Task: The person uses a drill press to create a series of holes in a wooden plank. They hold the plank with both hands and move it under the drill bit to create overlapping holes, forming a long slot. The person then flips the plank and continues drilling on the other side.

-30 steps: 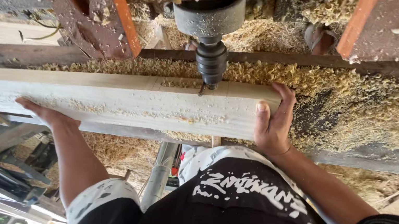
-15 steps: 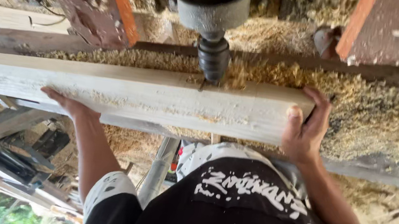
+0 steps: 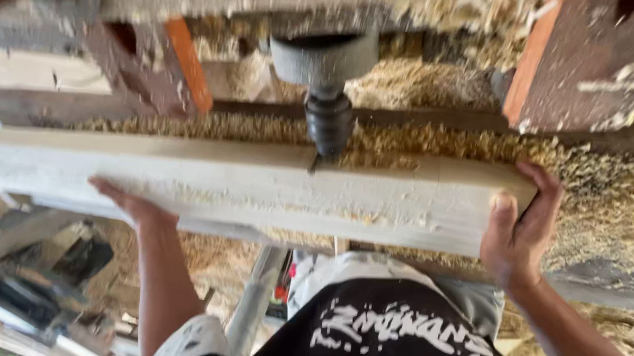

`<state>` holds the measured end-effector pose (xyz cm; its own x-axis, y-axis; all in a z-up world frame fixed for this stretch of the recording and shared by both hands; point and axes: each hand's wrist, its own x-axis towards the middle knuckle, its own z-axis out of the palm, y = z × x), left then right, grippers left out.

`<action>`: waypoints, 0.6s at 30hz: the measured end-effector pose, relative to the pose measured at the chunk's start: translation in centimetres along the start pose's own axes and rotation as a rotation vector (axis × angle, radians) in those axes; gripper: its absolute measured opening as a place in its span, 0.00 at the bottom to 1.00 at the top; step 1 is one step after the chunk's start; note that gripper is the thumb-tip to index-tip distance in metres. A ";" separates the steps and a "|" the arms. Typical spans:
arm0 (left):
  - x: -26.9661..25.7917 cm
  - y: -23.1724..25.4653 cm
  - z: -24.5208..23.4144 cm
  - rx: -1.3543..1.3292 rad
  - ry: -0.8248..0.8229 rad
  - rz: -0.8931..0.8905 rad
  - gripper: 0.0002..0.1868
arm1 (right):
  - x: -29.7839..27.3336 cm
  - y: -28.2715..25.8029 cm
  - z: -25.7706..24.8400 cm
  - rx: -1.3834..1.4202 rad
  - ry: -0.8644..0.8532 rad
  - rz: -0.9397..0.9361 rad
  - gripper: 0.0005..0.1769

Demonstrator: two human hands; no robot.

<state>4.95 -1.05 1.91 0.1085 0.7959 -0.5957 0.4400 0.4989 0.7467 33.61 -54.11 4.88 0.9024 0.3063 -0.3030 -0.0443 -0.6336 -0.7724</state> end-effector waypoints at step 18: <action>9.4 1.8 -8.7 -0.151 0.073 -0.118 0.56 | -0.8 -6.9 11.0 0.274 -0.011 -0.003 0.22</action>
<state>-1.03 10.31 0.27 -0.0030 0.7486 -0.6630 0.3065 0.6318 0.7119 28.48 -42.15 4.30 0.8979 0.3168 -0.3057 -0.1576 -0.4171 -0.8951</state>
